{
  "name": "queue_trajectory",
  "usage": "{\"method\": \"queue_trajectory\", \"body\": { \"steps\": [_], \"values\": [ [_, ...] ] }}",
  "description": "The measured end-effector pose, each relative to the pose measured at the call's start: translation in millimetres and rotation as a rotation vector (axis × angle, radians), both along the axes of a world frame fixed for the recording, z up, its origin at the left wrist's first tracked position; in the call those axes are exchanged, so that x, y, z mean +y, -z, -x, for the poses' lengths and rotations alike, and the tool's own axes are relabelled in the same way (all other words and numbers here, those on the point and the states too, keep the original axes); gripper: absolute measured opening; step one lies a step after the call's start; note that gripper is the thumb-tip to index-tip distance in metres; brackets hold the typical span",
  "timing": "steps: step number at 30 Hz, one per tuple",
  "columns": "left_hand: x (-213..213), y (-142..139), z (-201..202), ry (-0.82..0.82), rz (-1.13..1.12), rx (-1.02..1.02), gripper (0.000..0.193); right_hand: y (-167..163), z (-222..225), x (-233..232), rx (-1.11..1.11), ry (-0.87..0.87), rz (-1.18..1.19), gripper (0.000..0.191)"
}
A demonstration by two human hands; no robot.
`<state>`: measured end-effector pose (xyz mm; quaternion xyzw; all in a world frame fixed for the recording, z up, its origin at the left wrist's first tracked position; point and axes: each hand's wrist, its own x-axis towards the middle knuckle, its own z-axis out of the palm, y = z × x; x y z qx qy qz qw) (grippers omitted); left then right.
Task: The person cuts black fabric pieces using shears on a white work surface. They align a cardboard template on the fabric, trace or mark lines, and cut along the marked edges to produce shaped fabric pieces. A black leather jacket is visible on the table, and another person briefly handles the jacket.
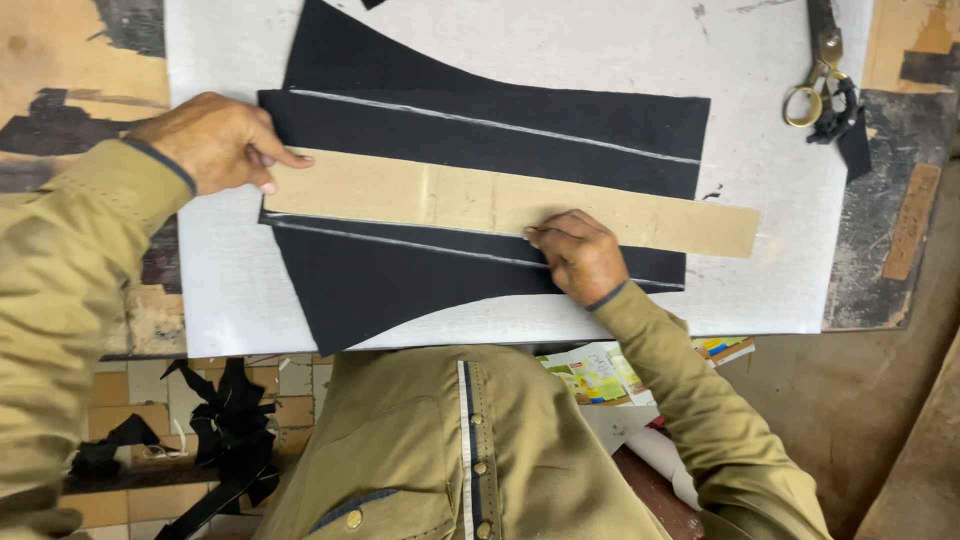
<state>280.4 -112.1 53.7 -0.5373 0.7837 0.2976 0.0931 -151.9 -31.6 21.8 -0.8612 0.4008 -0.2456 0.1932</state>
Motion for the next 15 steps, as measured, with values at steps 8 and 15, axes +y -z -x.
{"method": "queue_trajectory", "body": {
  "steps": [8, 15],
  "values": [
    [-2, 5, 37, -0.11, -0.051, -0.118, 0.039, -1, 209, 14, 0.18, 0.278, -0.02, 0.015],
    [1, 17, 60, -0.198, -0.069, 0.456, 0.043, -6, 288, 18, 0.219, 0.387, -0.127, 0.022]
  ]
}}
